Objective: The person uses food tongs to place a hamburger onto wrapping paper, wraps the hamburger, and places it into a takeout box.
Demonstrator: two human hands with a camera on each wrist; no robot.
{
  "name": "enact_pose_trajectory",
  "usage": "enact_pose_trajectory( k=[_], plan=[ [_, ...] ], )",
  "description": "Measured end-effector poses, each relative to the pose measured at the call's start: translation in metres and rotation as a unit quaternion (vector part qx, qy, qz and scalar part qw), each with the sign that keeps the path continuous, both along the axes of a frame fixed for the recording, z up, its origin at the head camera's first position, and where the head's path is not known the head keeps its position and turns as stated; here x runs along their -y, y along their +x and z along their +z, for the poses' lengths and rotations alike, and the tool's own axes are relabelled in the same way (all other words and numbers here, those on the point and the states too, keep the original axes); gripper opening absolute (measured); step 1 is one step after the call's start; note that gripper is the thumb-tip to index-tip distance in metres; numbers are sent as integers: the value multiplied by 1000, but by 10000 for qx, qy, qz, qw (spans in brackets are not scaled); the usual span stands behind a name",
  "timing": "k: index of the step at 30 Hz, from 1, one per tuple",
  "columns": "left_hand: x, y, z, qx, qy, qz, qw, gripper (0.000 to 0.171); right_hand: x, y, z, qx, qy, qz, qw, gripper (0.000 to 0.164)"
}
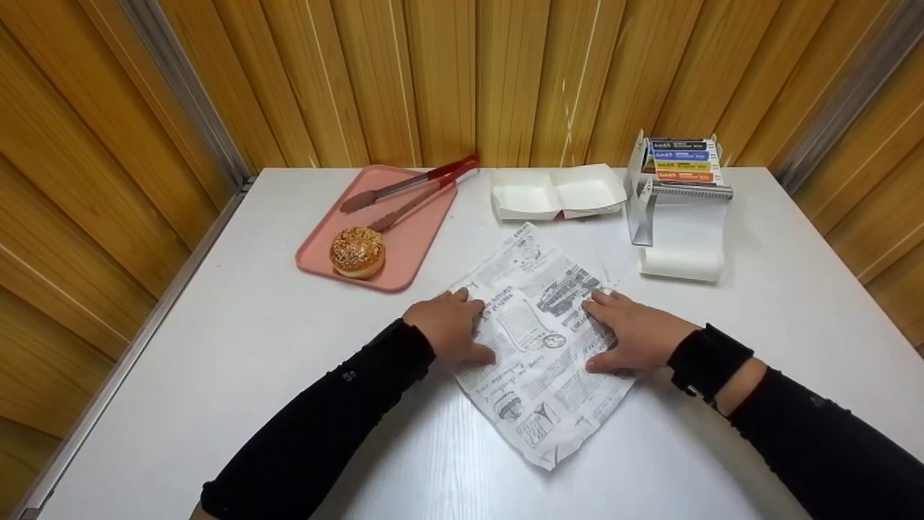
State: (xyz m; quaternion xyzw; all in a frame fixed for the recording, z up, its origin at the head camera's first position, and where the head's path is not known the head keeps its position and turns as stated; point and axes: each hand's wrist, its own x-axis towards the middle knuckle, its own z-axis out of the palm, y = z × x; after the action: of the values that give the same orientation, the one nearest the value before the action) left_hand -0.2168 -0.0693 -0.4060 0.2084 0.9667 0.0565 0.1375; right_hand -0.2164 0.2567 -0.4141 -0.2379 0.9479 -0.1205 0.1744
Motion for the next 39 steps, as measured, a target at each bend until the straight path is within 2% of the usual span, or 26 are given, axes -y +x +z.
enact_pose_trajectory(
  k=[5, 9, 11, 17, 25, 36, 39],
  plan=[
    [14, -14, 15, 55, 491, 542, 9973, 78, -3, -3, 9, -306, -166, 56, 9994, 102],
    [27, -21, 18, -247, 410, 955, 9943, 78, -3, -6, 23, -369, -295, -22, 9989, 98],
    [31, -23, 18, -308, 283, 1050, 9936, 77, -2, -8, 29, -339, -379, -112, 9986, 96],
    [42, -28, 11, -148, 108, 1112, 9936, 72, 7, -10, 41, -243, -427, -243, 9985, 90],
    [60, -31, 12, -103, 11, 1078, 9941, 48, 20, -12, 49, -402, -445, -136, 9981, 82],
    [94, -27, 17, -144, 228, 1286, 9913, 54, 26, -18, 54, -484, -460, 14, 9978, 81],
    [106, -27, 19, -227, 110, 1347, 9906, 54, 26, -19, 51, -502, -464, 2, 9977, 81]
  ],
)
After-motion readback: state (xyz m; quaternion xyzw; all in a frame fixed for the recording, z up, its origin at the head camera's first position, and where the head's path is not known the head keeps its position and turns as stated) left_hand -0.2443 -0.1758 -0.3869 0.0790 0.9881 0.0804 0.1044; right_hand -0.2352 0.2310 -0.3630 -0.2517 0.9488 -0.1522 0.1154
